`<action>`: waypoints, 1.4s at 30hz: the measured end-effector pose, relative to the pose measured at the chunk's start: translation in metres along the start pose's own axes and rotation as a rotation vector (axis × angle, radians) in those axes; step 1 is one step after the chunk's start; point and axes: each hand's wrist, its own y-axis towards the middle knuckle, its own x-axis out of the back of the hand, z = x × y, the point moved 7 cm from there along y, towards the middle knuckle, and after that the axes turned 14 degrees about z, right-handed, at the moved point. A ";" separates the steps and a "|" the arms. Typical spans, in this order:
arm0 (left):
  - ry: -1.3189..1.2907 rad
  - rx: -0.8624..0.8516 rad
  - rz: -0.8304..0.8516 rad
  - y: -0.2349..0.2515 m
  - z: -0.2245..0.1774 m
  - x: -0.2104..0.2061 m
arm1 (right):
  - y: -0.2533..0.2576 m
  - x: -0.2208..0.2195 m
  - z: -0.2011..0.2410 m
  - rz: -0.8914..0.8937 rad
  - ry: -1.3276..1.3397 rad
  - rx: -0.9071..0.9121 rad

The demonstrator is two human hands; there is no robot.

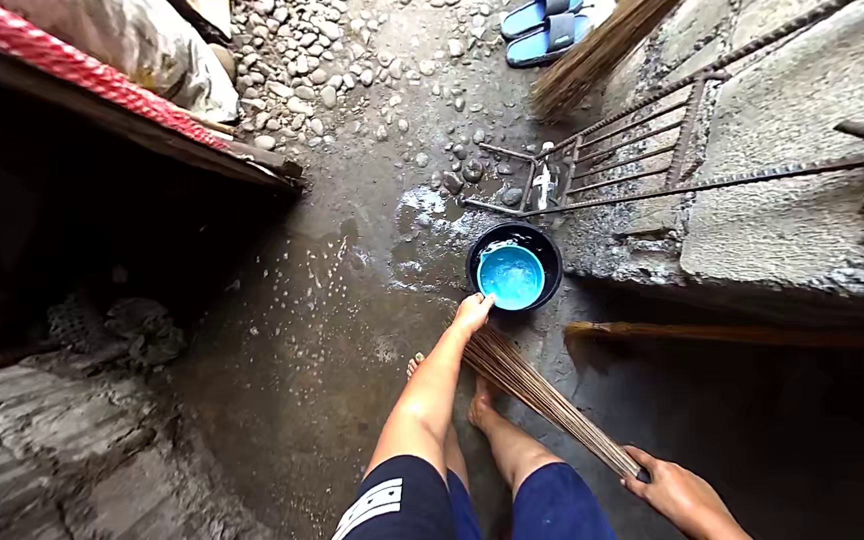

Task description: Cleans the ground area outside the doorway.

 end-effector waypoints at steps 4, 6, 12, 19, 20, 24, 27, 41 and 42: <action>-0.135 -0.009 -0.054 -0.102 0.002 -0.005 | -0.035 0.010 0.032 -0.021 -0.045 0.033; -0.181 -0.011 -0.106 -0.156 0.008 -0.006 | -0.058 0.031 0.047 -0.048 -0.140 0.020; -0.196 0.098 -0.264 -0.307 0.051 0.004 | -0.144 0.131 0.075 -0.089 -0.381 -0.060; -0.416 0.114 -0.458 -0.438 0.095 -0.002 | -0.168 0.208 0.091 -0.178 -0.423 -0.290; -0.444 0.111 -0.485 -0.451 0.101 -0.005 | -0.155 0.214 0.090 -0.183 -0.442 -0.322; -0.566 0.072 -0.582 -0.484 0.102 -0.021 | -0.114 0.243 0.075 -0.319 -0.576 -0.291; -0.666 0.048 -0.631 -0.496 0.097 -0.039 | -0.106 0.259 0.061 -0.428 -0.726 -0.204; -0.666 -0.042 -0.608 -0.492 0.039 -0.107 | -0.228 0.212 0.144 -0.760 -0.379 0.406; -0.652 -0.030 -0.606 -0.491 0.034 -0.112 | -0.242 0.198 0.160 -0.770 -0.348 0.477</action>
